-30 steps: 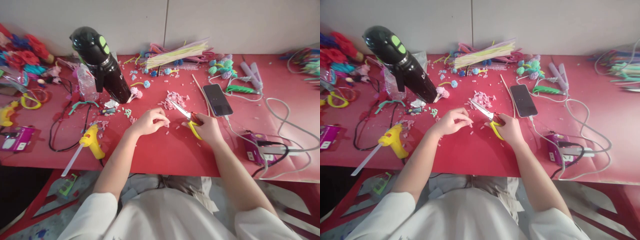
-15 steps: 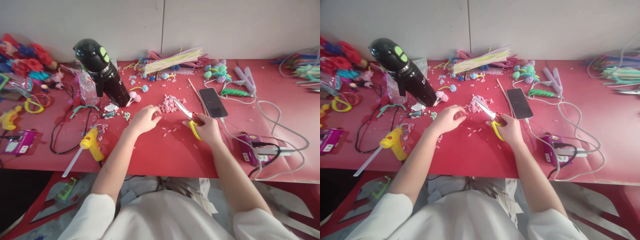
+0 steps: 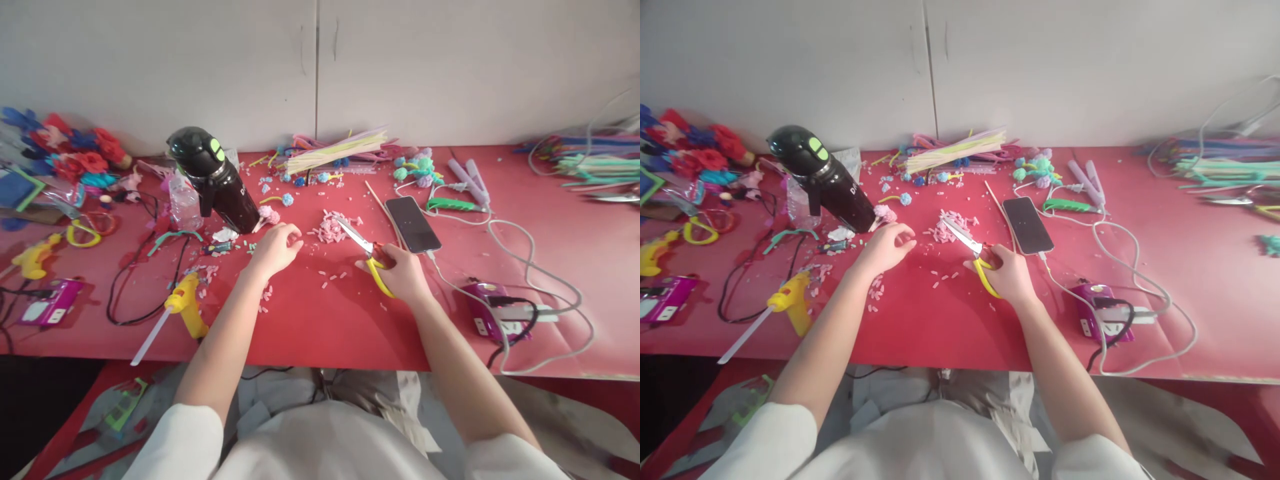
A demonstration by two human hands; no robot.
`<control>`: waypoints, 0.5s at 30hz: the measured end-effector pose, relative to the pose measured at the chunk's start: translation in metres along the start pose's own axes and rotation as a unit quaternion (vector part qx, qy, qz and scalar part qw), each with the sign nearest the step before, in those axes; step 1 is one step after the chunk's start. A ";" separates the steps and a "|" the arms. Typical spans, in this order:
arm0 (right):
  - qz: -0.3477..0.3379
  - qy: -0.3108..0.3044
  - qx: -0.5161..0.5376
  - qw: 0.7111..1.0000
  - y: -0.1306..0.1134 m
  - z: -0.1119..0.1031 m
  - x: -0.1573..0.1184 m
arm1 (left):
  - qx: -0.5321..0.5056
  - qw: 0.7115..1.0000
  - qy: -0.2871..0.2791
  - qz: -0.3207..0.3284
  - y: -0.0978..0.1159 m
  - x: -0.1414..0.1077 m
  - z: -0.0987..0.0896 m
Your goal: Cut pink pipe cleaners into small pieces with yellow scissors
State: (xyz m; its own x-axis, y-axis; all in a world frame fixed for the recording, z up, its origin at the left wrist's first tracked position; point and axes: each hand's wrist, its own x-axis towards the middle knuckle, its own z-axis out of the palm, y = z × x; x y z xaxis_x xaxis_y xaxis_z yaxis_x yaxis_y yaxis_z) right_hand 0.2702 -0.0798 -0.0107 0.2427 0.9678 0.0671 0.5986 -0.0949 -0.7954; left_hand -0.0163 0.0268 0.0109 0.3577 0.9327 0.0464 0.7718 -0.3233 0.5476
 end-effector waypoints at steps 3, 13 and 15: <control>0.006 0.003 0.000 1.000 -0.001 0.002 0.001 | 0.013 0.999 -0.036 -0.015 0.007 0.000 -0.002; 0.031 -0.121 -0.192 0.973 0.011 -0.028 0.000 | -0.157 0.980 0.097 0.081 0.002 -0.057 -0.021; 0.019 -0.136 -0.210 0.968 0.015 -0.037 -0.004 | -0.167 0.973 0.133 0.085 -0.007 -0.085 -0.027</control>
State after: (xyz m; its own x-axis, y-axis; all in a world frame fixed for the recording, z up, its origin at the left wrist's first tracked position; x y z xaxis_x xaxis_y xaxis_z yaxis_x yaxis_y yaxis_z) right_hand 0.3062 -0.0937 -0.0007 0.0947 0.9817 -0.1650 0.8646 -0.1633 -0.4752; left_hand -0.0666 -0.0459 0.0254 0.2820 0.8929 0.3510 0.4841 -0.4483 0.7514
